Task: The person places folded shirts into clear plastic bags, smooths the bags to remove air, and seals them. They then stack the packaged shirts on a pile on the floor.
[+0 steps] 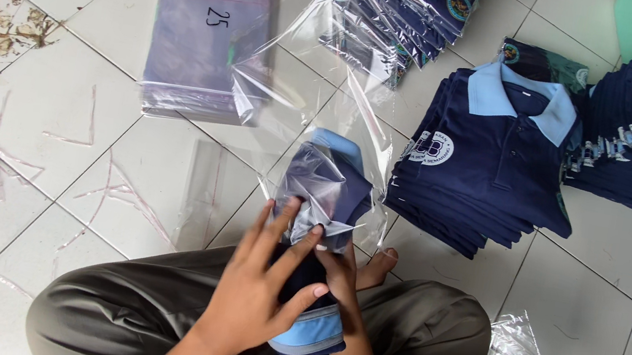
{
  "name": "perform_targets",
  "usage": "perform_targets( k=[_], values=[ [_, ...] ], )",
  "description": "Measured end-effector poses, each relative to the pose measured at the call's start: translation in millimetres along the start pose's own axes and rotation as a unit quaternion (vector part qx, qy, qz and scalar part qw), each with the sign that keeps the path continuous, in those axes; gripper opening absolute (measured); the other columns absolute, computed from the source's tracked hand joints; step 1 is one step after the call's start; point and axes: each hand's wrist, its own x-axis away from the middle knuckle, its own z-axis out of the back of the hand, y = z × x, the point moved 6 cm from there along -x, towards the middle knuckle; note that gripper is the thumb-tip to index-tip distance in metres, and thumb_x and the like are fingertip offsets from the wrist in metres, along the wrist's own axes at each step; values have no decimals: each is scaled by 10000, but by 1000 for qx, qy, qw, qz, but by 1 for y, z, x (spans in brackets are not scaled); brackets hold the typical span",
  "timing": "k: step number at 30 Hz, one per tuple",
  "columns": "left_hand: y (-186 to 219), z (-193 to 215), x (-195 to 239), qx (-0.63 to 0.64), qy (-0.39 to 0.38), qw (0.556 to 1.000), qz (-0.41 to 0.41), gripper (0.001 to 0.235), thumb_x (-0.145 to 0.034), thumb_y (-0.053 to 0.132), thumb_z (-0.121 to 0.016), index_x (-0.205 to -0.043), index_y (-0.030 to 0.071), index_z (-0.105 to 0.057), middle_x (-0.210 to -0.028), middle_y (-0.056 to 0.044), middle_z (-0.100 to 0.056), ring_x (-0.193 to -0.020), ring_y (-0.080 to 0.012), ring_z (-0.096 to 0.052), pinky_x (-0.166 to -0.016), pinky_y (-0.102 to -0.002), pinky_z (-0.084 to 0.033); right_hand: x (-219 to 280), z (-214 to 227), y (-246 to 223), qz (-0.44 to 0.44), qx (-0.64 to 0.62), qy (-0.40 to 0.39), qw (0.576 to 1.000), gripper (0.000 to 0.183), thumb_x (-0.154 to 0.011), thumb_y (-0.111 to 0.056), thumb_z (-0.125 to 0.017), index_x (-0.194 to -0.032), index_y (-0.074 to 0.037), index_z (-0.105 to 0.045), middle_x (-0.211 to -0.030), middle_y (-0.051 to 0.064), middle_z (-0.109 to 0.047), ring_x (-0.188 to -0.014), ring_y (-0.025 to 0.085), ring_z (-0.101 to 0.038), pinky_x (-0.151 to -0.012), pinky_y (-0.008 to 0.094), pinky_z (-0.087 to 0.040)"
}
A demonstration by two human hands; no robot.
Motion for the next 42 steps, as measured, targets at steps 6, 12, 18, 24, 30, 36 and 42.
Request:
perform_targets(
  k=[6,12,18,24,30,36,42],
  values=[
    [12,4,16,-1,-79,996,40,521,-1036,454,-542,-1456,145,-553,-1623,-165,-375,-1508,-512,-293,-1070,-568,-441,-92,68,61,45,-104,6,994,809,-903,-612,-388,-1382,12,-580,-1400,235,-616,-1287,310,-566,-1175,364,-332],
    [-2,24,23,71,86,989,95,353,-976,228,-607,-1291,69,-611,-1405,-235,-486,-1350,-398,-522,-1142,-486,-453,-75,157,89,48,-90,36,994,902,-889,-763,-343,-1400,-52,-561,-1433,199,-580,-1318,305,-514,-1196,360,-278],
    [-19,26,11,246,45,954,167,337,-937,206,-624,-1230,45,-659,-1223,-133,-617,-1189,-271,-635,-1042,-398,-515,-44,143,83,33,46,95,994,850,-843,-771,-390,-1391,-145,-562,-1438,136,-570,-1326,289,-483,-1201,355,-255],
    [-8,34,10,200,17,969,143,491,-919,351,-735,-1285,30,-671,-1247,-139,-535,-1241,-288,-600,-1028,-392,-546,-31,91,66,26,178,133,975,807,-797,-779,-436,-1382,-239,-564,-1441,71,-561,-1332,272,-452,-1204,348,-233],
    [0,49,1,50,22,992,116,302,-946,390,-694,-1037,102,-711,-1112,-86,-595,-995,-265,-586,-783,-372,-481,2,38,39,19,304,180,935,775,-751,-790,-484,-1372,-334,-566,-1444,5,-551,-1338,253,-421,-1207,341,-211],
    [29,42,-13,-140,-30,989,27,593,-861,694,-703,-1241,294,-488,-1435,-177,-450,-1247,-515,-387,-900,-605,-403,38,-24,2,17,422,219,880,757,-704,-803,-530,-1362,-431,-567,-1446,-62,-541,-1343,234,-389,-1209,334,-188],
    [32,21,7,-35,-68,997,0,237,-1006,318,-607,-1173,171,-690,-1540,-167,-438,-1461,-590,-266,-1063,-731,-374,65,-70,-43,24,525,266,808,755,-655,-819,-576,-1352,-529,-568,-1449,-130,-530,-1349,215,-357,-1212,327,-165]
  ],
)
